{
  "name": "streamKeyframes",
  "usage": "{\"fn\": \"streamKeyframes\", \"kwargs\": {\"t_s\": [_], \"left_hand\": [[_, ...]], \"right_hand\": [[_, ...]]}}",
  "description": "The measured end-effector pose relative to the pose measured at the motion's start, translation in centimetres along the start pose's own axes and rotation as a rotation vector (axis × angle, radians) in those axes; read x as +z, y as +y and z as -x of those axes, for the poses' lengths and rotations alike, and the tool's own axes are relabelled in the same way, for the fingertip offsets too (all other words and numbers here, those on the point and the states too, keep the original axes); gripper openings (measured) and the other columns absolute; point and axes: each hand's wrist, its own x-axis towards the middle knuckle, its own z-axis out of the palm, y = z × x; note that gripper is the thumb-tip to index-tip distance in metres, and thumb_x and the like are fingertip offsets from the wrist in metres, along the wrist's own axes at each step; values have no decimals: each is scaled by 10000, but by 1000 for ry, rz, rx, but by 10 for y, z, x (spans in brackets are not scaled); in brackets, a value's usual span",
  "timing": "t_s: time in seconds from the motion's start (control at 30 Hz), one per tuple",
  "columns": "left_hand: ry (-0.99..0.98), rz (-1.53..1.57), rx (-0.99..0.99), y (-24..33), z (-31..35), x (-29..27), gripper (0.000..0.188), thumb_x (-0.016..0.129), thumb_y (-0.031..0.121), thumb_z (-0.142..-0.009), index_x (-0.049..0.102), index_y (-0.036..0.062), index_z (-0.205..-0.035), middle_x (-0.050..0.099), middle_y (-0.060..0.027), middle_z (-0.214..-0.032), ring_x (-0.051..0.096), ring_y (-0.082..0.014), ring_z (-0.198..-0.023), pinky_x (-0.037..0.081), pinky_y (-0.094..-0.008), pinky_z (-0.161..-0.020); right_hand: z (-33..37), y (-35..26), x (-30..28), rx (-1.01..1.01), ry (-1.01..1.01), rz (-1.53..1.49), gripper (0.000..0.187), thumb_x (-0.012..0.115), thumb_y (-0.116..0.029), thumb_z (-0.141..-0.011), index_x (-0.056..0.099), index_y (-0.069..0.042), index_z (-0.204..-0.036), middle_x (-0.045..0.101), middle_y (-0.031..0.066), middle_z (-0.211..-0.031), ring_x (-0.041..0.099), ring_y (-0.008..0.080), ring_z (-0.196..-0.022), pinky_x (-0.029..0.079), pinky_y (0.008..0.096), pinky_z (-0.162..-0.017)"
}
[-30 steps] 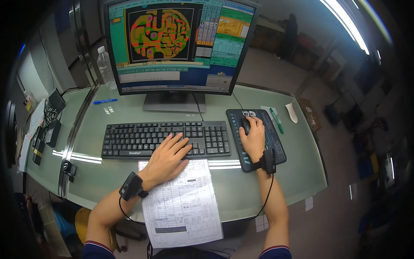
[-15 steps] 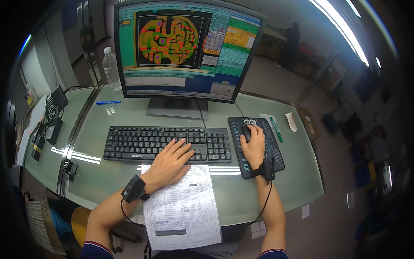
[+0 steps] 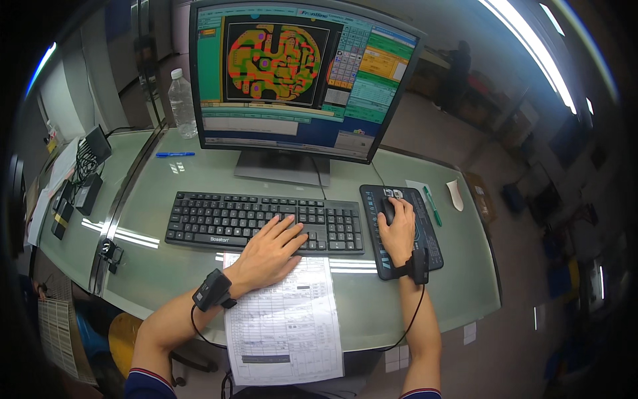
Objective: Using technical CAM/CAD software on a computer to inspect drawings while referencing a physical document.
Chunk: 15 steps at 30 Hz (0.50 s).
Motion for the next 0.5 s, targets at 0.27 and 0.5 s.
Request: {"fn": "streamKeyframes", "kwargs": {"t_s": [0.27, 0.5], "left_hand": [[10, -14, 3, -2, 0, 0, 451, 725, 221, -909, 645, 10, -1299, 593, -192, -1418, 475, -374, -1420, 336, -522, -1221], [8, -7, 6, -1, -1, 1, 448, 721, 221, -911, 646, 8, -1298, 590, -196, -1422, 469, -375, -1426, 329, -525, -1225]], "right_hand": [[-1, 1, 2, -14, 10, 0, 448, 719, -148, -886, 623, -7, -1300, 563, 224, -1365, 553, 422, -1242, 457, 475, -1074], [1, 5, 1, -32, 26, 14, 432, 713, -141, -892, 622, -7, -1292, 581, 223, -1340, 568, 421, -1239, 457, 462, -1077]]}}
